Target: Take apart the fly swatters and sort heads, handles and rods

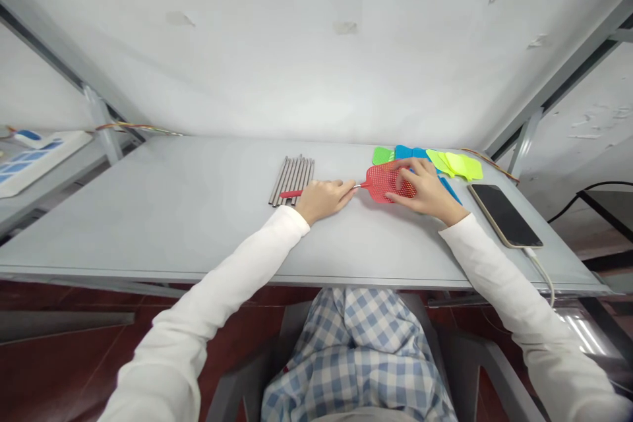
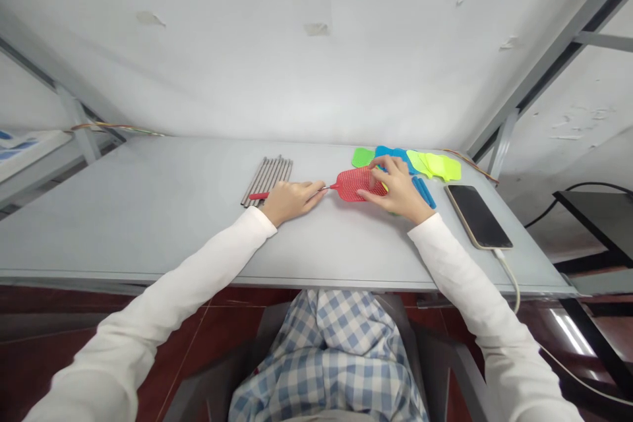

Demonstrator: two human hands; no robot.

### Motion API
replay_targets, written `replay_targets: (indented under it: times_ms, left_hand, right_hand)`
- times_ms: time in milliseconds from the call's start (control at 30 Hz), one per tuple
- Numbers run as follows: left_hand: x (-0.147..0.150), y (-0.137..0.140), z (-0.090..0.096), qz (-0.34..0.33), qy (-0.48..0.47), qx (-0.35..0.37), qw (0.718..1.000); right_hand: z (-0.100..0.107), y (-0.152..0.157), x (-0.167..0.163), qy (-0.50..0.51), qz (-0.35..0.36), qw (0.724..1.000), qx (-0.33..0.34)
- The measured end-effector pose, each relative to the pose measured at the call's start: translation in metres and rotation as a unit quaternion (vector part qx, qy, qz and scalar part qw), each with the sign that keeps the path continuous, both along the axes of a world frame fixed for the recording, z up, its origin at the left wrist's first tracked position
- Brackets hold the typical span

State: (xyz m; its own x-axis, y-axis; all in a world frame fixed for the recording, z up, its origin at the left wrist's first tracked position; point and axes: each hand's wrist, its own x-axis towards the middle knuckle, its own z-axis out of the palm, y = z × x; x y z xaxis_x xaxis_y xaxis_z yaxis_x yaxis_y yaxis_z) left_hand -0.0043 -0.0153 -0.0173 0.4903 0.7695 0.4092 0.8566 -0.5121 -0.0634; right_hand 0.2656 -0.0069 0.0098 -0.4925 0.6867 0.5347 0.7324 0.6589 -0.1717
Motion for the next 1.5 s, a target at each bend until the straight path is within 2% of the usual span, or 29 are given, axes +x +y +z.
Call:
replay_targets:
  times_ms: [133,267,367,567,800,1033,1133,1300,1400,1500]
  left_hand:
    - [0.010,-0.001,0.001,-0.004,0.004,0.012,1.000]
    - [0.018,-0.002,0.000,-0.028,0.003,0.031,0.999]
    - [0.025,-0.006,0.000,-0.029,0.004,0.025,0.999]
    - [0.032,-0.012,0.001,0.021,0.034,-0.054,0.998]
    - [0.027,-0.009,0.000,0.001,0.039,-0.052,0.998]
    - [0.023,-0.010,0.007,-0.007,0.033,-0.038,0.999]
    - [0.024,-0.010,0.012,-0.008,0.037,-0.033,0.999]
    - [0.026,-0.009,0.014,-0.003,0.038,-0.033,0.999]
    - [0.022,-0.009,0.014,0.006,0.032,-0.030,0.999]
    - [0.015,-0.011,0.016,0.020,0.023,-0.038,0.999]
  right_hand:
    - [0.000,-0.012,-0.031,-0.103,0.009,0.994,0.031]
    - [-0.002,-0.015,-0.057,-0.123,-0.022,0.990,0.072]
    - [-0.003,-0.012,-0.064,-0.131,-0.029,0.988,0.079]
    - [-0.005,-0.006,-0.056,-0.167,-0.022,0.981,0.100]
    - [-0.005,-0.003,-0.048,-0.124,-0.022,0.990,0.070]
    - [-0.004,0.000,-0.046,-0.110,-0.032,0.988,0.100]
    - [-0.007,0.004,-0.045,-0.103,-0.040,0.985,0.131]
    - [-0.012,0.009,-0.042,-0.118,-0.062,0.961,0.240]
    - [-0.010,0.015,-0.029,-0.119,-0.078,0.956,0.255]
    - [-0.005,0.025,-0.012,-0.092,-0.115,0.959,0.242]
